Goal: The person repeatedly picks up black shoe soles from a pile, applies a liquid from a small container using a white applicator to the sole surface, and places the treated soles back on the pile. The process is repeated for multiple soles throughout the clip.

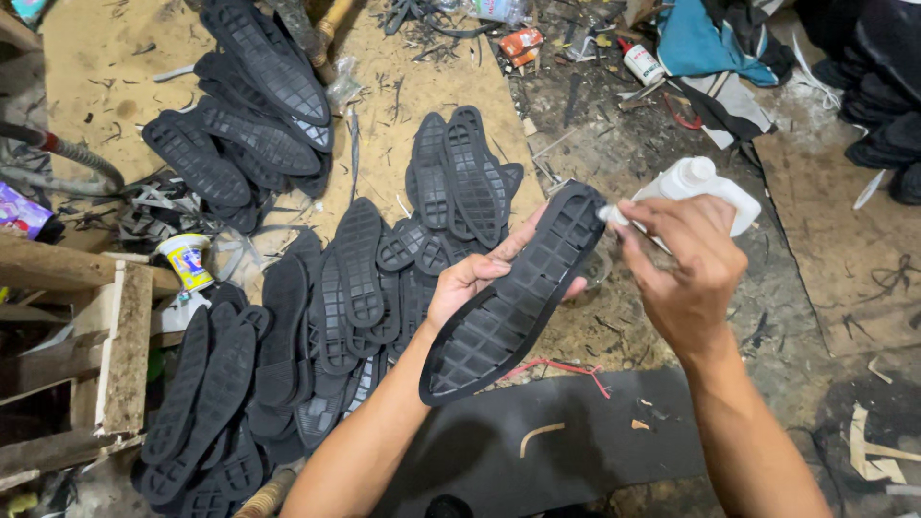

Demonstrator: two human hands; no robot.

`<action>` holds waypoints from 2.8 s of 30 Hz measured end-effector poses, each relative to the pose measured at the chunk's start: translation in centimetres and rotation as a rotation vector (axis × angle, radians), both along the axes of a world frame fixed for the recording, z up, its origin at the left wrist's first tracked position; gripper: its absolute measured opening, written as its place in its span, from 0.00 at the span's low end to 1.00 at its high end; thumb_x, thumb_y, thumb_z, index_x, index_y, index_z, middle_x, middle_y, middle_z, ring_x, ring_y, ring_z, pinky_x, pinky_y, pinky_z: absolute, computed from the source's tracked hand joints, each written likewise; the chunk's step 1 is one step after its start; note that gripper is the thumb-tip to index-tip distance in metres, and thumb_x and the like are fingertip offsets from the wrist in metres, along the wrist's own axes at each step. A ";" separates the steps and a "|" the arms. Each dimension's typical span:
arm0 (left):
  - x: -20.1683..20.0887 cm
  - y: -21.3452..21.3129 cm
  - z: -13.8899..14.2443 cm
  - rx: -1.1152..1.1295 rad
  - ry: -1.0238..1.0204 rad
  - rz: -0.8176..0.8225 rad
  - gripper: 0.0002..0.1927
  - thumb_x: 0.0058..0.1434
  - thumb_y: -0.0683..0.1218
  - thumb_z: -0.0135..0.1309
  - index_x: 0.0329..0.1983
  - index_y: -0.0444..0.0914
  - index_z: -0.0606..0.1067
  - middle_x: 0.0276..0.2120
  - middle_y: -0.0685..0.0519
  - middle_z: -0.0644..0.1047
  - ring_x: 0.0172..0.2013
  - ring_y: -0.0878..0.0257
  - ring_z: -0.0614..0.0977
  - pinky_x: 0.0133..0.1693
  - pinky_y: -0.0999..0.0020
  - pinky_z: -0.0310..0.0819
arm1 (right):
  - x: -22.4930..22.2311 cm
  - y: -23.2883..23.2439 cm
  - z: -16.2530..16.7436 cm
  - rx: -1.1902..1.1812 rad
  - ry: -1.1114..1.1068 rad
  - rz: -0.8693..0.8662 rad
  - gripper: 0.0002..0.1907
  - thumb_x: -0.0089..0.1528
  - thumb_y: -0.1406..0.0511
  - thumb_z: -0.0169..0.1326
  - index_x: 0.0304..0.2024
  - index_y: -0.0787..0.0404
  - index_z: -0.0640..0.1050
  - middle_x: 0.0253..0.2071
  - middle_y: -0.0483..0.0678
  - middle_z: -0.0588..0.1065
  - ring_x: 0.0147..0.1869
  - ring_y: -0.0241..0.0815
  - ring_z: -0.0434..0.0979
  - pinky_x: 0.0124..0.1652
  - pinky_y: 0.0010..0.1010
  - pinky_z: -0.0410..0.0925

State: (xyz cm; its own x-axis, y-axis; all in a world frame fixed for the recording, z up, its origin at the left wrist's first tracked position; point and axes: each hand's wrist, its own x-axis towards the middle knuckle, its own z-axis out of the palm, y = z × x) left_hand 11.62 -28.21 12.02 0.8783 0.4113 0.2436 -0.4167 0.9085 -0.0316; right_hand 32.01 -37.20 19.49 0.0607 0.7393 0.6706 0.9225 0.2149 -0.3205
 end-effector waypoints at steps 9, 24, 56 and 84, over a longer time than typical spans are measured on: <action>0.4 -0.9 1.2 0.119 0.106 0.007 0.48 0.58 0.41 0.46 0.83 0.36 0.46 0.78 0.43 0.55 0.72 0.51 0.64 0.75 0.47 0.51 | -0.1 1.1 0.4 0.047 0.061 0.020 0.10 0.64 0.72 0.67 0.48 0.66 0.82 0.47 0.52 0.80 0.45 0.45 0.77 0.50 0.32 0.65; 0.5 -0.8 -0.5 0.087 0.100 -0.049 0.47 0.60 0.41 0.46 0.84 0.39 0.47 0.75 0.41 0.58 0.67 0.36 0.69 0.72 0.51 0.59 | -1.3 1.0 0.7 0.025 0.005 0.107 0.11 0.61 0.72 0.66 0.45 0.66 0.81 0.45 0.52 0.80 0.46 0.48 0.77 0.54 0.37 0.64; 1.1 -1.2 -2.2 -0.094 -0.042 -0.015 0.38 0.80 0.63 0.36 0.84 0.39 0.50 0.68 0.44 0.69 0.63 0.52 0.75 0.67 0.58 0.69 | -4.0 0.7 -0.2 -0.036 -0.051 0.144 0.12 0.58 0.72 0.65 0.44 0.64 0.79 0.45 0.48 0.79 0.49 0.48 0.77 0.57 0.45 0.62; 0.7 -0.7 -1.7 -0.229 0.032 0.020 0.44 0.74 0.70 0.38 0.78 0.33 0.55 0.70 0.40 0.66 0.67 0.46 0.70 0.71 0.48 0.64 | -2.4 2.2 -0.9 -0.045 0.029 0.067 0.15 0.56 0.74 0.67 0.45 0.64 0.81 0.44 0.52 0.79 0.48 0.50 0.76 0.52 0.41 0.65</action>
